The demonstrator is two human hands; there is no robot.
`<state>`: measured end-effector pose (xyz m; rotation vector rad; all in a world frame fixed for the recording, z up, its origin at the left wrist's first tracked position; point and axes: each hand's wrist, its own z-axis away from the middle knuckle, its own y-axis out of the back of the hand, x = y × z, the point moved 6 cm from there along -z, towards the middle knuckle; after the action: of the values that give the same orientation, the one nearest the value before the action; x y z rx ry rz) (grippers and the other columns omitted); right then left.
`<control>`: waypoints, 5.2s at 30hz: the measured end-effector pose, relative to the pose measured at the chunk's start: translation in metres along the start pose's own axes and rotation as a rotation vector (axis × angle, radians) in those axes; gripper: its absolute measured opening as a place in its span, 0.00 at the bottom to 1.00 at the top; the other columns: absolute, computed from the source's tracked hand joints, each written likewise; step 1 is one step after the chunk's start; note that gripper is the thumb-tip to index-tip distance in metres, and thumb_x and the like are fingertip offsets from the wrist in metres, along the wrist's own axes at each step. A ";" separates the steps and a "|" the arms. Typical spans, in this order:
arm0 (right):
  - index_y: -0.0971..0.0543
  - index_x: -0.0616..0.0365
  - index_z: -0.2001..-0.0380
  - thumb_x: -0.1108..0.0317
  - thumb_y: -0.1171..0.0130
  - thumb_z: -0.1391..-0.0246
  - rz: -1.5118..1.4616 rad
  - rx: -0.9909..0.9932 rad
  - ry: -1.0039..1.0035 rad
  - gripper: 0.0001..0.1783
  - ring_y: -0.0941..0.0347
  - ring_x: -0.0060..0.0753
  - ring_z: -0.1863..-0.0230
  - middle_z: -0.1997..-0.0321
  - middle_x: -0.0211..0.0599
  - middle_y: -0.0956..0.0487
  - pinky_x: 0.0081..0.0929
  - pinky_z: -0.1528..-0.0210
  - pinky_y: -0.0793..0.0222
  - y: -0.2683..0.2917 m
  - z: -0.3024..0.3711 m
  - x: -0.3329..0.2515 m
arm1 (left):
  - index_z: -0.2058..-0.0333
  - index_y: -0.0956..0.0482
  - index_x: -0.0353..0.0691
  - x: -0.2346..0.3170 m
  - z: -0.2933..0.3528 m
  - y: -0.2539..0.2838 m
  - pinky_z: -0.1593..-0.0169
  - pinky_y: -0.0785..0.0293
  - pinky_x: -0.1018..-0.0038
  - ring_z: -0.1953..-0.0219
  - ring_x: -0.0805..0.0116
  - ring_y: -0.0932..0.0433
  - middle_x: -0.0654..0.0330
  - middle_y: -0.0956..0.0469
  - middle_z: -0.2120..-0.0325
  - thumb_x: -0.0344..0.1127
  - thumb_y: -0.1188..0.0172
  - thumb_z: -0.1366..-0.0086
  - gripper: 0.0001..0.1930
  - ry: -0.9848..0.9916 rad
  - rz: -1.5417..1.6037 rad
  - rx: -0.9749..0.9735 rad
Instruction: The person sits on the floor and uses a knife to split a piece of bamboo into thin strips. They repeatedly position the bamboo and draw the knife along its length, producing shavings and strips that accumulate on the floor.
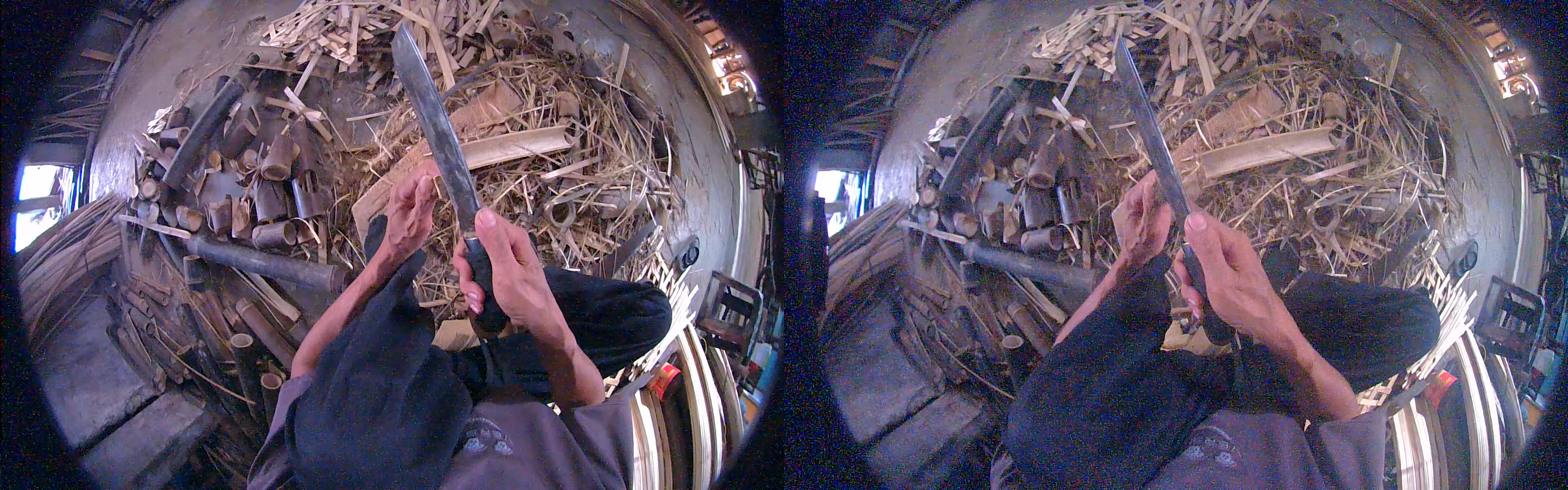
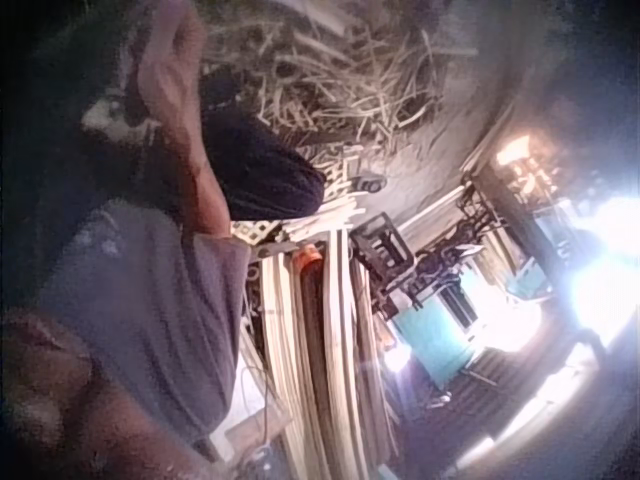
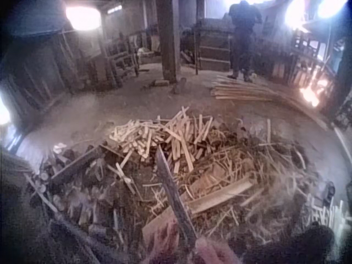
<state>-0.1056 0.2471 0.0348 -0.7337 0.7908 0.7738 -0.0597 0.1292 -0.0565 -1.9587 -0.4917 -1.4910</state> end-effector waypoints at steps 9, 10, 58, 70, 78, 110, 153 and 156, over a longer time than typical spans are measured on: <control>0.33 0.60 0.69 0.46 0.62 0.35 -0.001 0.003 -0.032 0.25 0.39 0.18 0.88 0.82 0.30 0.33 0.19 0.86 0.41 -0.001 0.003 0.000 | 0.58 0.25 0.38 0.008 0.002 -0.004 0.71 0.47 0.81 0.75 0.83 0.44 0.73 0.35 0.76 0.47 0.57 0.28 0.18 0.029 0.055 0.008; 0.33 0.59 0.67 0.46 0.62 0.35 -0.003 0.002 -0.025 0.24 0.39 0.18 0.87 0.82 0.30 0.33 0.19 0.86 0.40 -0.001 0.004 0.000 | 0.58 0.25 0.38 0.006 0.001 -0.004 0.71 0.47 0.81 0.75 0.83 0.43 0.73 0.35 0.76 0.47 0.57 0.28 0.18 0.013 0.056 -0.009; 0.39 0.54 0.38 0.53 0.64 0.33 0.303 0.054 0.263 0.26 0.41 0.14 0.85 0.80 0.25 0.35 0.14 0.82 0.43 -0.015 -0.008 0.005 | 0.75 0.29 0.38 0.000 -0.012 0.001 0.69 0.40 0.79 0.73 0.78 0.37 0.67 0.33 0.77 0.50 0.54 0.30 0.21 -0.040 0.161 0.021; 0.45 0.49 0.34 0.55 0.63 0.33 0.239 -0.007 0.161 0.27 0.39 0.13 0.82 0.81 0.23 0.34 0.15 0.81 0.40 -0.010 -0.008 0.011 | 0.74 0.29 0.39 -0.004 -0.006 0.000 0.69 0.42 0.80 0.74 0.79 0.38 0.68 0.34 0.77 0.51 0.56 0.30 0.22 -0.031 0.196 0.000; 0.38 0.58 0.40 0.52 0.63 0.34 0.254 0.079 0.244 0.27 0.40 0.13 0.85 0.81 0.25 0.34 0.14 0.82 0.42 -0.011 -0.008 0.010 | 0.74 0.29 0.38 0.005 -0.005 0.002 0.69 0.41 0.79 0.73 0.78 0.38 0.69 0.34 0.78 0.50 0.56 0.29 0.22 -0.021 0.064 0.031; 0.60 0.57 0.33 0.54 0.58 0.37 0.657 0.101 0.183 0.38 0.27 0.67 0.70 0.73 0.64 0.24 0.52 0.68 0.33 -0.016 -0.039 0.039 | 0.70 0.29 0.36 0.026 0.032 0.079 0.66 0.35 0.77 0.71 0.76 0.32 0.61 0.29 0.74 0.31 0.50 0.40 0.05 -0.057 -0.175 0.436; 0.45 0.52 0.34 0.54 0.66 0.32 0.087 0.011 0.037 0.27 0.40 0.15 0.85 0.80 0.24 0.36 0.16 0.83 0.41 -0.001 0.012 0.000 | 0.71 0.28 0.38 0.017 -0.001 0.005 0.65 0.42 0.81 0.71 0.79 0.38 0.68 0.32 0.75 0.43 0.54 0.29 0.16 -0.197 -0.342 0.115; 0.42 0.53 0.36 0.54 0.66 0.32 0.066 0.009 0.007 0.27 0.39 0.16 0.85 0.80 0.25 0.35 0.17 0.83 0.41 -0.001 0.009 0.005 | 0.70 0.27 0.38 0.030 0.000 -0.002 0.68 0.41 0.82 0.72 0.81 0.38 0.69 0.32 0.75 0.43 0.53 0.29 0.15 -0.114 -0.173 0.079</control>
<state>-0.0989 0.2554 0.0354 -0.7056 0.8279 0.8274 -0.0524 0.1286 -0.0277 -1.9878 -0.7753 -1.4451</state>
